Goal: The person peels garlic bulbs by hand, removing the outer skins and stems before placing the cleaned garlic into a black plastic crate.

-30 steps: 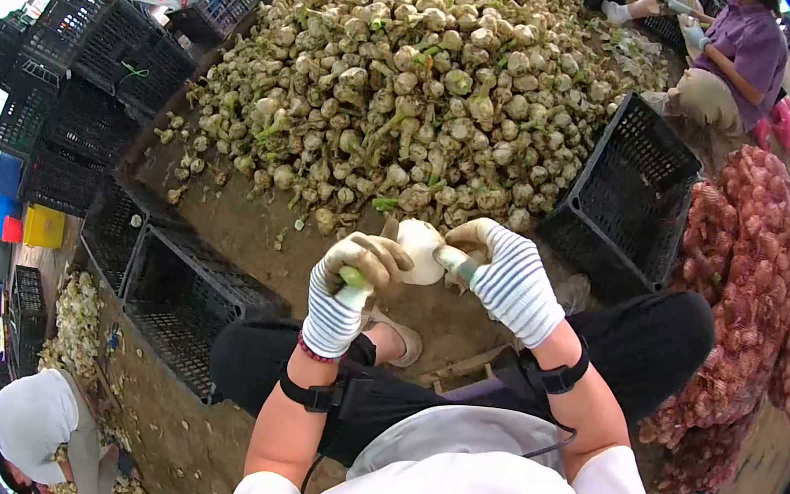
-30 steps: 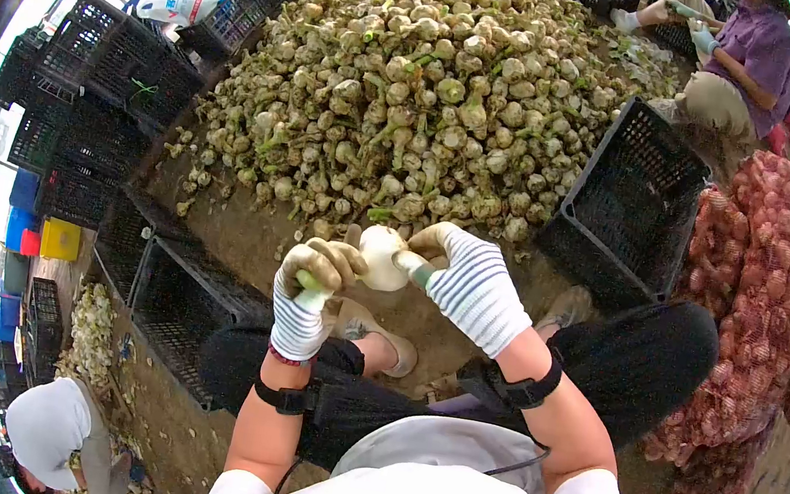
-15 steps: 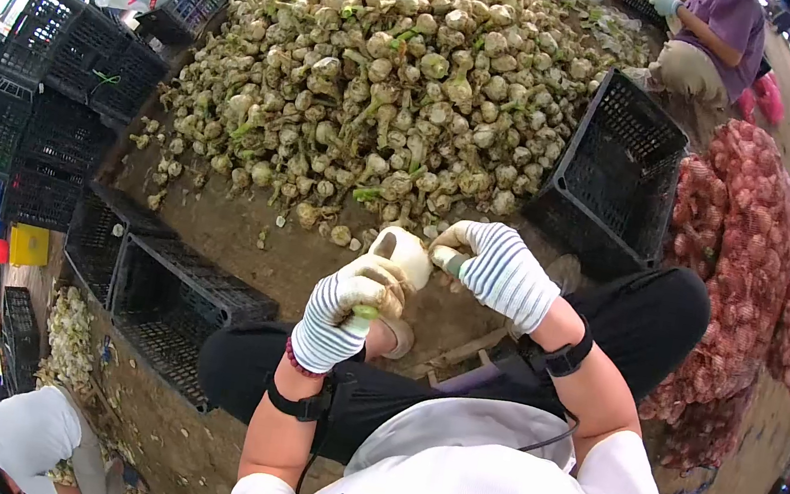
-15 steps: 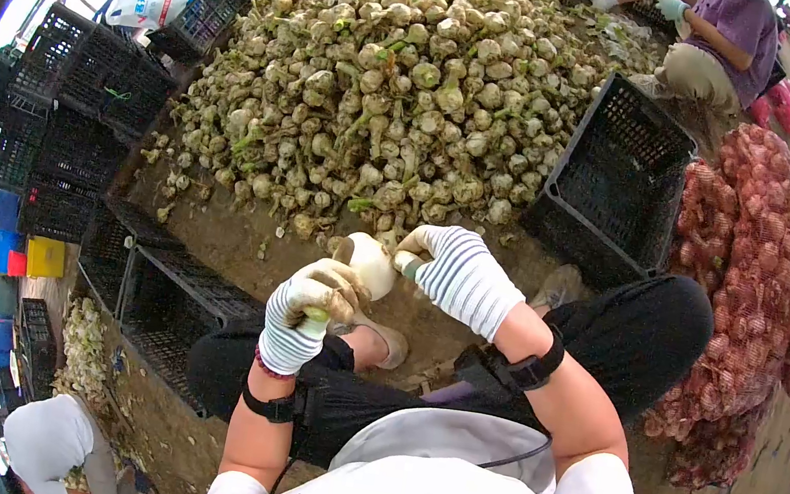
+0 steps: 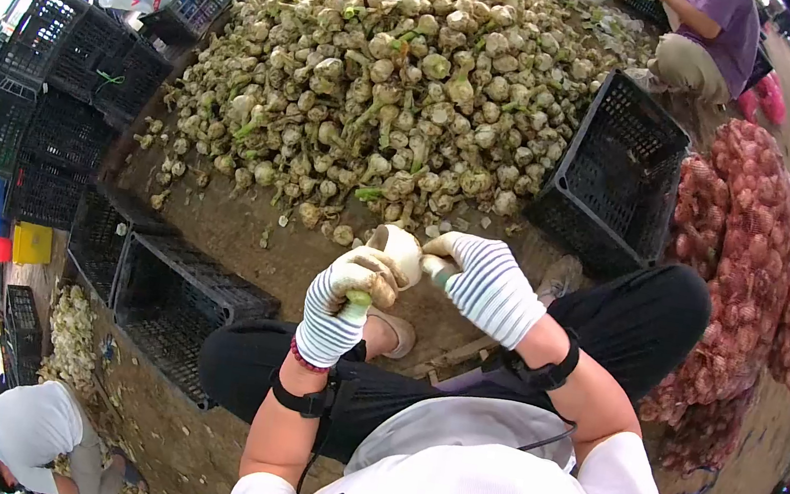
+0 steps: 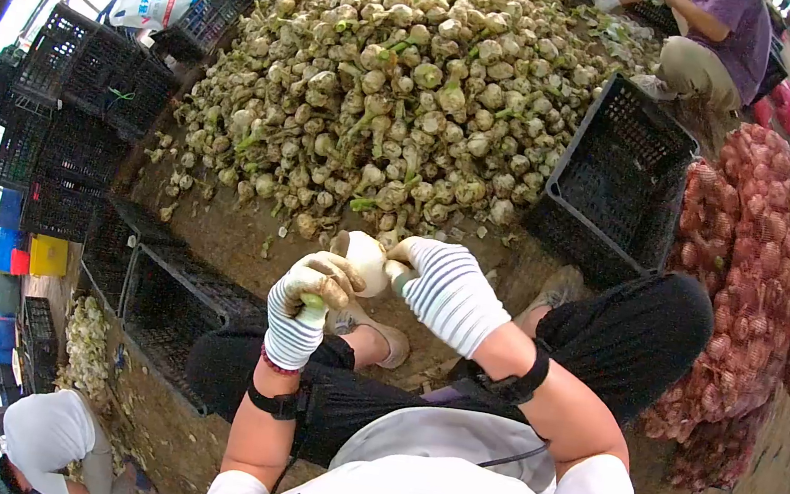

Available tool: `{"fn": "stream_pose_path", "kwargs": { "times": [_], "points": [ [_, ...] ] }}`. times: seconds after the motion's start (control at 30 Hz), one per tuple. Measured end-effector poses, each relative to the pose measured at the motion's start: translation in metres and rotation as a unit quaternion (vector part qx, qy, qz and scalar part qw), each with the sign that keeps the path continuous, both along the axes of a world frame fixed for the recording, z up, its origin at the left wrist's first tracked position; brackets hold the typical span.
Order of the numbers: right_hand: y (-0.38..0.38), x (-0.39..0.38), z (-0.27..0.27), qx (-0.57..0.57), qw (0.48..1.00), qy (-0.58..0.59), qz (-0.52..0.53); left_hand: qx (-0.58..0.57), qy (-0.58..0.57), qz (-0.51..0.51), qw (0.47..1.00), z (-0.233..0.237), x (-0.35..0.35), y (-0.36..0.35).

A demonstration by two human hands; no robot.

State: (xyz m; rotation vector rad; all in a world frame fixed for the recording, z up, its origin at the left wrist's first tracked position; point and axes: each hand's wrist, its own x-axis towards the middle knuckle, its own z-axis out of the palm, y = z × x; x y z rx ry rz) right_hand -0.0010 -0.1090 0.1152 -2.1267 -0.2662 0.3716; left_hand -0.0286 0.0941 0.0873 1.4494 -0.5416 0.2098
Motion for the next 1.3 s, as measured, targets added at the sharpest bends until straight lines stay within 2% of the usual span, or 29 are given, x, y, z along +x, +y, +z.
{"fn": "stream_pose_path", "kwargs": {
  "times": [0.07,0.17,0.23,0.3,0.33,0.37,0.43,0.5,0.53,0.6,0.63,0.67,0.7,0.77,0.83,0.9,0.97,1.07,1.1,1.17,1.2,1.23,1.3],
  "points": [
    [0.002,-0.004,-0.01,-0.035,0.992,-0.125,0.0,0.013,0.006,0.02,1.0,-0.001,-0.001,-0.002],
    [0.003,0.0,-0.015,-0.022,0.989,-0.145,-0.024,0.026,0.039,0.005,0.999,-0.007,0.0,0.008],
    [-0.004,0.007,-0.017,0.027,0.99,-0.135,-0.041,-0.018,0.076,0.022,0.997,0.007,-0.001,0.001],
    [-0.017,0.015,-0.004,-0.015,0.995,0.061,-0.071,-0.099,0.09,-0.008,0.991,0.009,0.001,-0.001],
    [-0.027,0.017,-0.017,-0.003,0.993,0.096,-0.063,-0.13,0.085,-0.025,0.988,0.011,0.002,-0.002],
    [-0.041,0.016,-0.038,0.011,0.997,0.075,0.002,-0.13,0.084,-0.025,0.988,0.009,0.002,0.0],
    [-0.046,0.009,-0.027,-0.009,0.99,0.139,0.027,-0.165,0.11,-0.045,0.979,0.006,0.002,0.004],
    [-0.04,0.005,0.001,0.006,0.991,0.135,-0.002,-0.17,0.121,-0.057,0.976,0.009,-0.001,0.003],
    [-0.034,0.004,0.013,0.022,0.991,0.128,-0.036,-0.119,0.112,-0.044,0.986,0.011,-0.001,0.003],
    [-0.026,0.003,0.019,0.056,0.994,0.092,-0.029,-0.035,0.079,-0.036,0.996,0.012,0.0,0.002],
    [-0.022,0.004,0.023,0.089,0.994,0.055,-0.02,-0.035,0.077,-0.039,0.996,0.014,0.001,0.001],
    [-0.021,0.008,0.032,0.025,0.996,0.078,-0.021,-0.011,0.044,-0.063,0.997,0.016,0.002,0.001],
    [-0.021,0.011,0.035,0.023,0.996,0.078,-0.021,0.013,0.012,-0.086,0.996,0.018,0.002,0.001],
    [-0.02,0.015,0.036,0.016,0.986,0.167,-0.003,0.025,0.023,-0.092,0.995,0.017,-0.002,0.003],
    [-0.021,0.01,0.024,0.036,0.983,0.182,-0.013,0.059,0.042,-0.112,0.991,0.017,-0.003,0.006],
    [-0.021,0.006,0.011,0.023,0.999,-0.018,0.021,0.045,0.055,-0.111,0.991,0.018,-0.005,0.005],
    [-0.018,0.007,0.011,-0.01,0.999,-0.025,0.022,0.053,0.024,-0.118,0.991,0.019,-0.003,0.005],
    [-0.016,0.009,0.012,-0.04,0.998,-0.024,0.031,0.022,0.045,-0.141,0.989,0.008,0.001,0.011],
    [-0.019,0.012,-0.007,-0.047,0.997,-0.055,0.029,0.022,0.047,-0.141,0.989,0.005,0.0,0.01],
    [-0.027,0.016,-0.015,-0.078,0.997,0.016,0.003,-0.064,0.041,-0.126,0.989,0.003,-0.001,0.009],
    [-0.035,0.017,-0.03,-0.086,0.995,0.046,0.012,-0.035,0.037,-0.118,0.992,0.006,0.0,0.011],
    [-0.041,0.017,-0.032,-0.14,0.987,0.067,0.044,-0.036,0.038,-0.116,0.992,0.007,-0.002,0.01],
    [-0.048,0.007,-0.034,-0.027,0.992,0.12,0.029,-0.107,0.139,-0.028,0.984,0.008,-0.008,0.006]
  ]
}}
